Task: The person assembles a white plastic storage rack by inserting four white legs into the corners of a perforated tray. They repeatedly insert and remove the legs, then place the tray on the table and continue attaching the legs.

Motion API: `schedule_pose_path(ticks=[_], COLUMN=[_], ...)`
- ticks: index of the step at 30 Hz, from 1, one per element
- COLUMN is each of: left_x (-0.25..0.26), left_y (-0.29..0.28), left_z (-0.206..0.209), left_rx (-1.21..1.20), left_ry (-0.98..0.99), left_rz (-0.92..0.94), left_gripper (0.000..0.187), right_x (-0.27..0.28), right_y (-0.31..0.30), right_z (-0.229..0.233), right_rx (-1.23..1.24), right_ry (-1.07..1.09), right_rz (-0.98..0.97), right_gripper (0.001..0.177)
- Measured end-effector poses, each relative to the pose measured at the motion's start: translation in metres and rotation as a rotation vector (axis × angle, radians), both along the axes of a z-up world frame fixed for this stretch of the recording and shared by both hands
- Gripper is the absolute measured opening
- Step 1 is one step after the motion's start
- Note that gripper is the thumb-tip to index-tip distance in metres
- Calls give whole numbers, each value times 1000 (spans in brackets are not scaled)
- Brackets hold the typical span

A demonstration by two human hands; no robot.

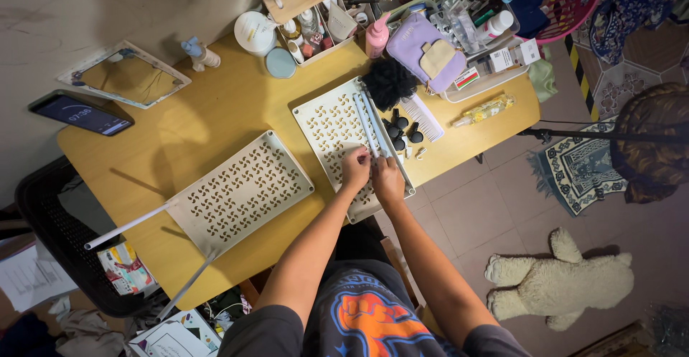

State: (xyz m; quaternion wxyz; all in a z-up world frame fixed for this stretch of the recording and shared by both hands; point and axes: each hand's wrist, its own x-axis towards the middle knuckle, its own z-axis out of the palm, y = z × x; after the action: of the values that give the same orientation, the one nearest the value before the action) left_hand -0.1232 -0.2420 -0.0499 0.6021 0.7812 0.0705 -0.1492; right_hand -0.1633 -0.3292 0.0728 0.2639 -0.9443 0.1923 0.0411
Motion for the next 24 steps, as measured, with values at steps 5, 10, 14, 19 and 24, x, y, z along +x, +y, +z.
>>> schedule_pose_path(ticks=[5, 10, 14, 19, 24], left_x=[-3, -8, -16, -29, -41], left_y=[7, 14, 24, 54, 109], left_z=[4, 21, 43, 75, 118], left_rx=[-14, -6, -64, -81, -190], left_ry=[-3, -17, -31, -49, -44], left_rz=[-5, -3, 3, 22, 103], left_gripper=[26, 23, 23, 25, 23], right_x=[-4, -5, -6, -12, -19], right_y=[1, 4, 6, 10, 28], right_z=[2, 14, 37, 70, 100], right_rx=[6, 22, 37, 39, 29], right_ry=[-1, -34, -101, -154, -143], right_rz=[6, -42, -53, -61, -78], right_gripper=[24, 28, 32, 33, 37])
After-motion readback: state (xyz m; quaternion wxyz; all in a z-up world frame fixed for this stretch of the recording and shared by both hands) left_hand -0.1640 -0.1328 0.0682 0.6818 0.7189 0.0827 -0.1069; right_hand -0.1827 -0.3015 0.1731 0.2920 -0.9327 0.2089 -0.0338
